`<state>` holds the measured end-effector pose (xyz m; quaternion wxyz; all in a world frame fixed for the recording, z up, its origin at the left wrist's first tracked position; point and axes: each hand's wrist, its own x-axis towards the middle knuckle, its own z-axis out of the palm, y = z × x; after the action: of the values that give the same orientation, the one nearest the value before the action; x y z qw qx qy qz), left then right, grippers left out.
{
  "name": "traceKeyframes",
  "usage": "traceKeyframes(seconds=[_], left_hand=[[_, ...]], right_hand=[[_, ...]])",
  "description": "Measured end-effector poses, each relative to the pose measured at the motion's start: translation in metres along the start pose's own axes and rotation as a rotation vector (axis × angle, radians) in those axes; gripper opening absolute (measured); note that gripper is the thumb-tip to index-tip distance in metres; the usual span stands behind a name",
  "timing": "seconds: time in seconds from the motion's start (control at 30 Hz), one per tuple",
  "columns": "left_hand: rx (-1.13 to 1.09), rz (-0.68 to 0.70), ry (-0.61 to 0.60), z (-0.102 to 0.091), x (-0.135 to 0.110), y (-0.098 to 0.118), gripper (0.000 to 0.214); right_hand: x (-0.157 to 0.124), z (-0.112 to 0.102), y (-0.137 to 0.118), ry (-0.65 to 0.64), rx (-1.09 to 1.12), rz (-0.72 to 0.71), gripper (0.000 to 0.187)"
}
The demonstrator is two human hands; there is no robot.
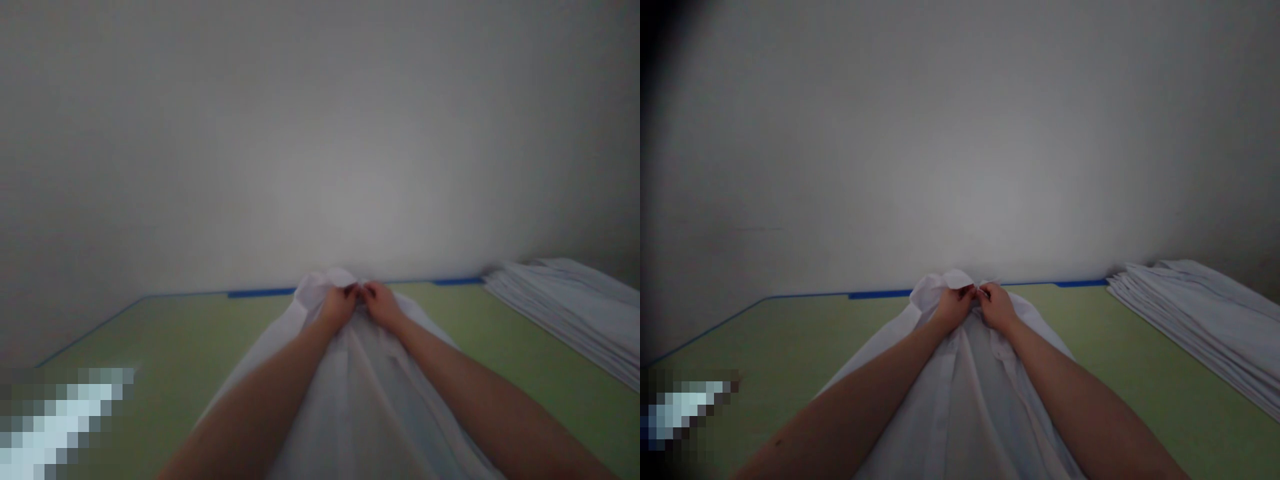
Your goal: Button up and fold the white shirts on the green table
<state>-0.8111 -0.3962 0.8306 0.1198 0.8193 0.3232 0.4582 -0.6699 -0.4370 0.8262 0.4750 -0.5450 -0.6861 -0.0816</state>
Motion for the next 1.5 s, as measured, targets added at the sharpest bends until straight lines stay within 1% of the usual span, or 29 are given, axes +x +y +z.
traceKeyframes(seconds=[0.17,0.37,0.5,0.63,0.8,0.9,0.97,1.1,1.17,1.27,1.4,1.5], left_hand=[[0.045,0.063,-0.007,-0.001,-0.001,0.003,0.024],[0.123,0.083,-0.003,-0.002,-0.003,0.005,0.026],[0.222,0.101,-0.024,-0.004,-0.006,0.007,0.029],[0.336,0.100,-0.057,-0.010,-0.008,0.011,0.032],[0.430,0.126,-0.069,-0.016,-0.009,0.015,0.035],[0.443,0.133,-0.080,-0.017,-0.009,0.016,0.035],[0.439,0.131,-0.104,-0.018,-0.009,0.017,0.034],[0.401,0.135,-0.119,-0.019,-0.008,0.018,0.034],[0.389,0.146,-0.129,-0.019,-0.008,0.017,0.034],[0.373,0.173,-0.133,-0.018,-0.008,0.015,0.032],[0.269,0.173,-0.119,-0.016,-0.009,0.013,0.029],[0.065,0.165,-0.116,-0.012,-0.009,0.014,0.032]], right_hand=[[0.004,-0.003,0.002,-0.024,0.074,0.080,0.024],[0.006,-0.007,0.003,-0.071,0.219,0.145,0.025],[0.005,-0.010,0.001,-0.100,0.324,0.197,0.020],[0.004,-0.012,-0.002,-0.121,0.400,0.247,0.020],[0.002,-0.013,-0.005,-0.151,0.308,0.227,0.019],[0.001,-0.015,-0.006,-0.155,0.311,0.217,0.020],[0.000,-0.017,-0.007,-0.159,0.333,0.194,0.022],[-0.002,-0.021,-0.009,-0.179,0.370,0.095,0.024],[-0.002,-0.021,-0.009,-0.187,0.372,0.092,0.023],[-0.001,-0.018,-0.006,-0.196,0.314,0.105,0.027],[-0.001,-0.015,-0.002,-0.119,0.226,0.148,0.026],[-0.001,-0.014,-0.002,-0.047,0.186,0.166,0.026]])
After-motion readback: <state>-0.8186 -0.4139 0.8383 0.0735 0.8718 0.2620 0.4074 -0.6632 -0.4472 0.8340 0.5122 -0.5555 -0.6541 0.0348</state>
